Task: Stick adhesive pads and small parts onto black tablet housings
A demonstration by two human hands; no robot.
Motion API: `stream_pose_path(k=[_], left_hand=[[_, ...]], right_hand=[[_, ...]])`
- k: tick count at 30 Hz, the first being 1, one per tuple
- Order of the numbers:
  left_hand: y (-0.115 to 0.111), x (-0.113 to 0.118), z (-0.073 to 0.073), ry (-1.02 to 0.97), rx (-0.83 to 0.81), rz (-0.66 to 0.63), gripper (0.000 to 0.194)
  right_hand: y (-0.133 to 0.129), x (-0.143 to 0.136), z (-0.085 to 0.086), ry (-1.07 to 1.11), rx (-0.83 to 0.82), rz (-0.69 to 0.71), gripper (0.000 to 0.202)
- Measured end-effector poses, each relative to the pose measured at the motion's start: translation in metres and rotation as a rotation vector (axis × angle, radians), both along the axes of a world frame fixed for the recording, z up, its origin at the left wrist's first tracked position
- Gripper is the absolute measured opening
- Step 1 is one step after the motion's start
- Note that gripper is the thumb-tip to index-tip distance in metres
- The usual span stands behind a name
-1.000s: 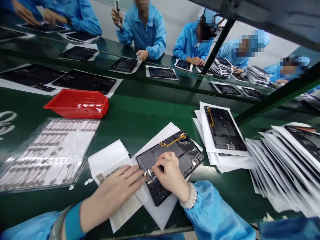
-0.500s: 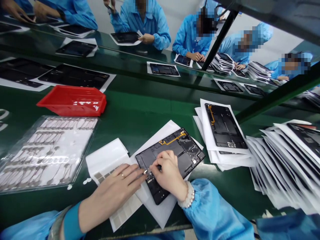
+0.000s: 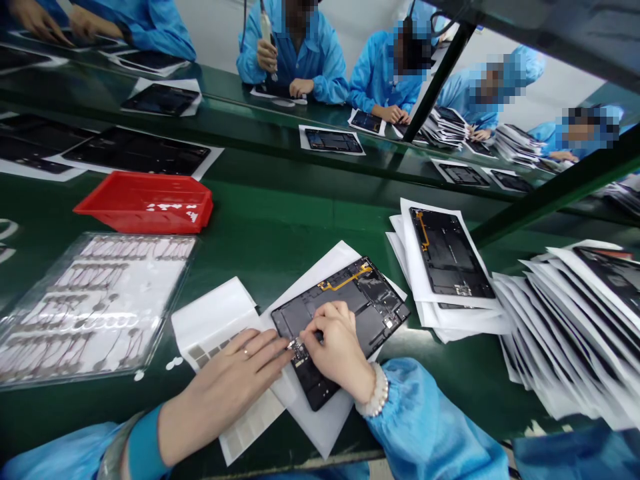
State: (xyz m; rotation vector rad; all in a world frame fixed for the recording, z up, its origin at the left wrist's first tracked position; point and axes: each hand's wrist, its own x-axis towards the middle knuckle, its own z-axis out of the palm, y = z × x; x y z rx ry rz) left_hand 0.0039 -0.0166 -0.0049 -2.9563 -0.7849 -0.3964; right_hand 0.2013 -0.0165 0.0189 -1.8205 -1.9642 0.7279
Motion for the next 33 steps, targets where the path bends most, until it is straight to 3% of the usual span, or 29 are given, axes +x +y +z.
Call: stream_pose_path(k=[19,26,31,33], left_hand=[[0.0,0.003,0.001,-0.05,0.051,-0.078,0.024],[-0.002,0.006,0.003,-0.033,0.04,-0.08,0.025],[0.006,0.008,0.008,-0.017,0.028,-0.133,0.021],[0.014,0.011,0.013,-0.01,-0.021,-0.165,0.014]], right_hand=[[-0.001,0.001,-0.002,-0.027,0.017,0.019,0.016],[0.001,0.011,0.012,-0.198,0.016,0.15,0.021],[0.009,0.035,0.018,-0.167,0.113,-0.024,0.022],[0.011,0.041,0.014,-0.09,0.125,-0.011,0.023]])
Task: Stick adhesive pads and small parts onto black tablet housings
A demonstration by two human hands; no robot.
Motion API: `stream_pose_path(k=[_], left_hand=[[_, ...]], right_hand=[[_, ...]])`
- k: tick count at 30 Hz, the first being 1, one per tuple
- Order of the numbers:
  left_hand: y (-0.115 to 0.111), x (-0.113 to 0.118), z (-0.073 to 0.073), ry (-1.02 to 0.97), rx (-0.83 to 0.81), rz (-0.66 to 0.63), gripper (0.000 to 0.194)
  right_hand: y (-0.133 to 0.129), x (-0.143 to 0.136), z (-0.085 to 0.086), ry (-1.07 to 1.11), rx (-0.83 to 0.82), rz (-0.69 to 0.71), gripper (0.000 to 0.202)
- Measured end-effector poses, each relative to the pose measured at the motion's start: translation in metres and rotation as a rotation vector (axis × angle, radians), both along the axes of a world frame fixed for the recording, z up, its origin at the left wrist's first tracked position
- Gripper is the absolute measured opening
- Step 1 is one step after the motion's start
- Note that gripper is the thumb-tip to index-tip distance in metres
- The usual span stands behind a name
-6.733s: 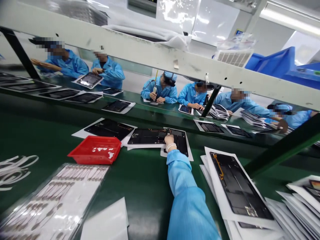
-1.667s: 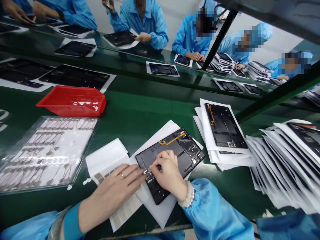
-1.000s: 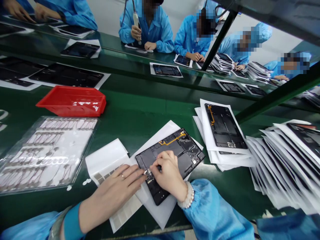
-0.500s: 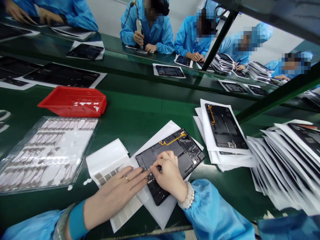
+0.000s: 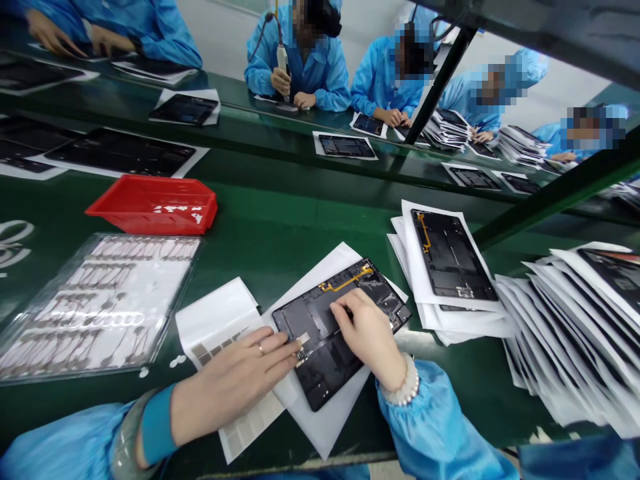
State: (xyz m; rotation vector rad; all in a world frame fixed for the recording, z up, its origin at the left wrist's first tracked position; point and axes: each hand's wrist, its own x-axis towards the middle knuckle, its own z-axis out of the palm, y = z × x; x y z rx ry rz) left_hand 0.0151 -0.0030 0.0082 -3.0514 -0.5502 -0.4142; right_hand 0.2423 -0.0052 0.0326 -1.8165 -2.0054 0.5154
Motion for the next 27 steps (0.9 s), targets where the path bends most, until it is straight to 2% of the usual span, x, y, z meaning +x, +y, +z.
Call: stream_pose_path(k=[2,6,12,23,27], left_hand=[[0.008,0.004,0.005,0.002,-0.071,-0.005,0.004],[0.019,0.012,0.013,0.009,-0.156,-0.009,0.012],[0.02,0.012,0.013,0.011,-0.237,0.022,0.023],[0.023,0.011,0.009,-0.007,-0.274,0.001,0.024],[0.028,0.004,0.013,0.006,-0.214,0.085,0.036]], right_hand=[[0.001,0.0,-0.007,0.021,-0.008,0.072,0.022],[0.001,-0.009,-0.018,-0.066,0.033,0.107,0.021],[0.002,-0.011,-0.015,-0.077,0.024,0.099,0.021],[0.002,-0.01,-0.016,-0.069,0.024,0.107,0.021],[0.002,-0.009,-0.017,-0.071,0.021,0.103,0.021]])
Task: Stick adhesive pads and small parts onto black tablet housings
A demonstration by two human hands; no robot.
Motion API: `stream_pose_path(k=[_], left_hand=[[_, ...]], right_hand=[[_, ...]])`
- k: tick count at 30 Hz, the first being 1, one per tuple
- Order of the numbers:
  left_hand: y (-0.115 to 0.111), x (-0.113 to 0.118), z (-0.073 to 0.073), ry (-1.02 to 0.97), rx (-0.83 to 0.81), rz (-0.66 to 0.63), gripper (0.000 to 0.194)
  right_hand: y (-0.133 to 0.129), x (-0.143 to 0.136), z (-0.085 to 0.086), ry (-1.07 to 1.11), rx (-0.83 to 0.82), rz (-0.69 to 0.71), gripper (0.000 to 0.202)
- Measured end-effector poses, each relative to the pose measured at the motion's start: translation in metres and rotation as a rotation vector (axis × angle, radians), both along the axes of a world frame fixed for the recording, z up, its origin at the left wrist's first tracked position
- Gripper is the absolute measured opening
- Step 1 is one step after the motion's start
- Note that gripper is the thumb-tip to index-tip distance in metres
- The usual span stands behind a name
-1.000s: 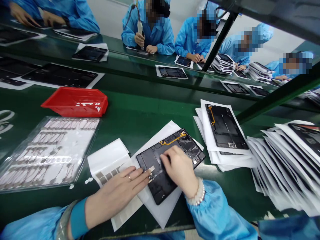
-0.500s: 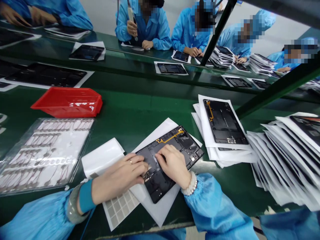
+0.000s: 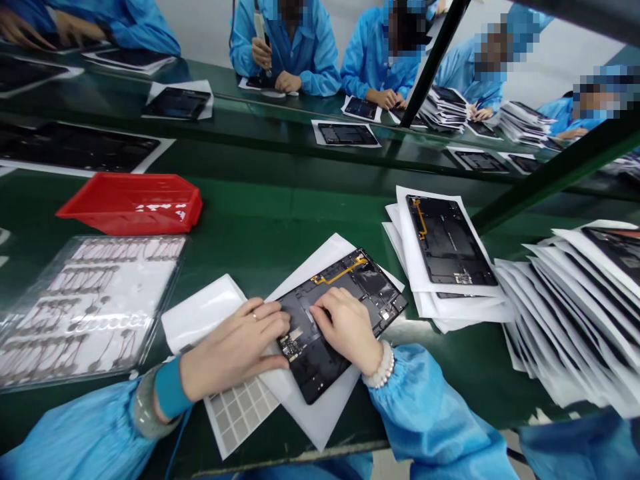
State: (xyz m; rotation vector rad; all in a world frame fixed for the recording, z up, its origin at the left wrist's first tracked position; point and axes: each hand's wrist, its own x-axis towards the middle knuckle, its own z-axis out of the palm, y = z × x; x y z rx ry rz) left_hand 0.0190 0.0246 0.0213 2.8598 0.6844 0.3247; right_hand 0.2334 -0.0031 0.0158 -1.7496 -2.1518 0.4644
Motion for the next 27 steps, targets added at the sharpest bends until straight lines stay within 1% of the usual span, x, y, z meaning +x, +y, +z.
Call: stream_pose_path(k=[2,4,5,7,9,10,11,12,13,14,15,16,17,18,19,20,21,24,27], left_hand=[[-0.002,-0.002,-0.001,-0.023,0.043,0.045,0.034],[-0.009,-0.001,-0.005,-0.062,0.047,0.025,0.031],[-0.015,0.0,-0.007,-0.078,0.044,0.001,0.033],[-0.027,0.004,-0.009,-0.089,0.063,-0.016,0.043],[-0.034,0.003,-0.004,-0.072,0.13,0.023,0.049],[-0.035,-0.003,0.001,-0.057,0.159,0.048,0.047],[-0.034,-0.013,0.008,-0.041,0.17,0.077,0.038],[-0.031,-0.029,0.017,-0.027,0.165,0.128,0.027],[-0.029,-0.049,0.026,-0.017,0.142,0.194,0.019],[-0.026,-0.073,0.035,-0.006,0.114,0.29,0.022],[-0.024,-0.099,0.041,-0.008,0.086,0.424,0.024],[-0.022,-0.125,0.046,-0.015,0.047,0.535,0.022],[-0.021,-0.148,0.047,-0.023,0.047,0.603,0.019],[-0.019,-0.168,0.046,-0.024,0.051,0.656,0.018],[-0.018,-0.183,0.042,-0.023,0.052,0.699,0.017],[-0.017,-0.192,0.036,-0.02,0.052,0.723,0.014],[-0.017,-0.197,0.029,-0.014,0.048,0.735,0.013],[-0.015,-0.191,0.012,0.006,0.026,0.727,0.015],[-0.01,-0.184,0.004,0.011,0.006,0.717,0.01]], right_hand=[[0.001,0.0,-0.001,0.0,0.0,-0.001,0.022],[0.001,0.001,-0.002,0.005,0.006,0.008,0.023],[0.001,0.001,-0.002,0.011,0.011,0.016,0.023],[-0.002,0.002,-0.005,0.031,0.02,0.036,0.025],[-0.003,0.006,-0.009,0.061,0.023,0.056,0.027],[-0.003,0.008,-0.013,0.076,0.027,0.059,0.028],[-0.001,0.011,-0.016,0.09,0.025,0.072,0.029],[0.001,0.015,-0.02,0.106,0.023,0.085,0.031],[0.003,0.018,-0.023,0.121,0.019,0.097,0.033],[0.006,0.021,-0.025,0.134,0.013,0.107,0.035],[0.008,0.023,-0.026,0.146,0.004,0.109,0.037],[0.01,0.025,-0.027,0.157,-0.005,0.104,0.038],[0.011,0.025,-0.026,0.167,-0.018,0.093,0.04],[0.012,0.024,-0.024,0.175,-0.032,0.08,0.04],[0.012,0.023,-0.022,0.181,-0.048,0.069,0.04],[0.013,0.02,-0.019,0.185,-0.061,0.062,0.04],[0.013,0.016,-0.015,0.188,-0.071,0.06,0.039],[0.012,0.0,-0.001,0.175,-0.077,0.075,0.036],[0.008,-0.017,0.015,0.143,-0.086,0.122,0.034]])
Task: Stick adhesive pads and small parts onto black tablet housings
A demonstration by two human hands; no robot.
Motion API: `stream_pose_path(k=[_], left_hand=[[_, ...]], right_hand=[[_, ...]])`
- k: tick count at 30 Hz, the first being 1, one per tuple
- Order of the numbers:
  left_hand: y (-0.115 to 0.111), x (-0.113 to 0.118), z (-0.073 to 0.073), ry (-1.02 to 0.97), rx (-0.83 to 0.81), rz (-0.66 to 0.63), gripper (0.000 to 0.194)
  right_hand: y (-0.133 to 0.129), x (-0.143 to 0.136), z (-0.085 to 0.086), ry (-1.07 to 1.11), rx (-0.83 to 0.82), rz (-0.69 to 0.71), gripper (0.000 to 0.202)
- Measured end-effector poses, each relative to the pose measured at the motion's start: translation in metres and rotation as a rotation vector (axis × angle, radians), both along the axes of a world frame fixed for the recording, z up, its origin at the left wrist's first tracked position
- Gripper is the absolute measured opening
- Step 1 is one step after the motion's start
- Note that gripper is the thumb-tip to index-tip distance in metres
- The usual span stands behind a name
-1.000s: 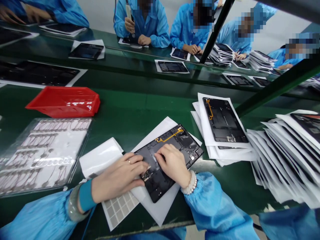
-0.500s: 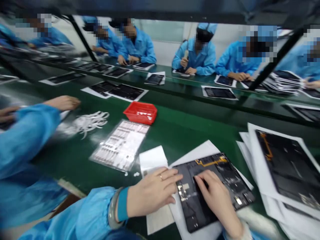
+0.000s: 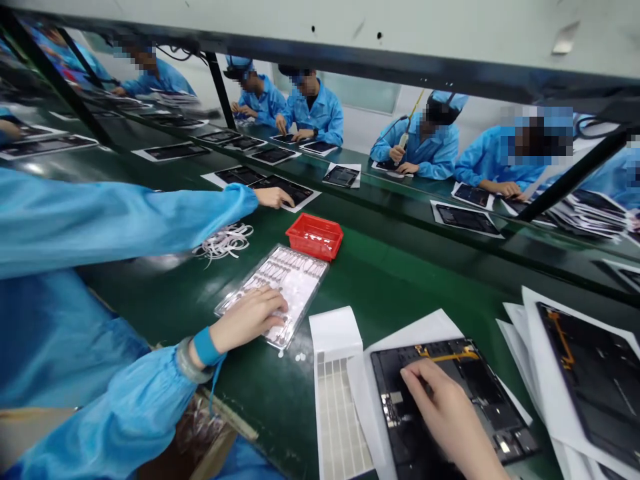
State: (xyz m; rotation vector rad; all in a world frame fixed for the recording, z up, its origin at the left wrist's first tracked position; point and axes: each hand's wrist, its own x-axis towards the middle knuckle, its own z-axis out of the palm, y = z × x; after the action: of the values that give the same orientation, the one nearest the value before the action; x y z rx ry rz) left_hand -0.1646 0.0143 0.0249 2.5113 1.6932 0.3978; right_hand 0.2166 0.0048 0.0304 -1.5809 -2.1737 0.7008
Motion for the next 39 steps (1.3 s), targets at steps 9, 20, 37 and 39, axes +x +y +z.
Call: stream_pose_path(k=[9,20,37,39], left_hand=[[0.012,-0.011,-0.004,-0.035,-0.034,-0.061,0.016],[0.004,-0.01,-0.002,-0.012,0.008,-0.079,0.009],[-0.003,-0.017,-0.006,-0.049,0.13,0.023,0.019],[-0.001,-0.015,-0.007,-0.009,0.13,0.0,0.009]], right_hand=[[-0.01,-0.041,0.035,-0.081,-0.066,0.2,0.03],[-0.011,-0.125,0.056,-0.061,-0.055,0.466,0.021],[0.023,-0.181,0.035,0.111,-0.245,0.487,0.02],[0.02,-0.182,0.034,0.093,-0.25,0.489,0.019]])
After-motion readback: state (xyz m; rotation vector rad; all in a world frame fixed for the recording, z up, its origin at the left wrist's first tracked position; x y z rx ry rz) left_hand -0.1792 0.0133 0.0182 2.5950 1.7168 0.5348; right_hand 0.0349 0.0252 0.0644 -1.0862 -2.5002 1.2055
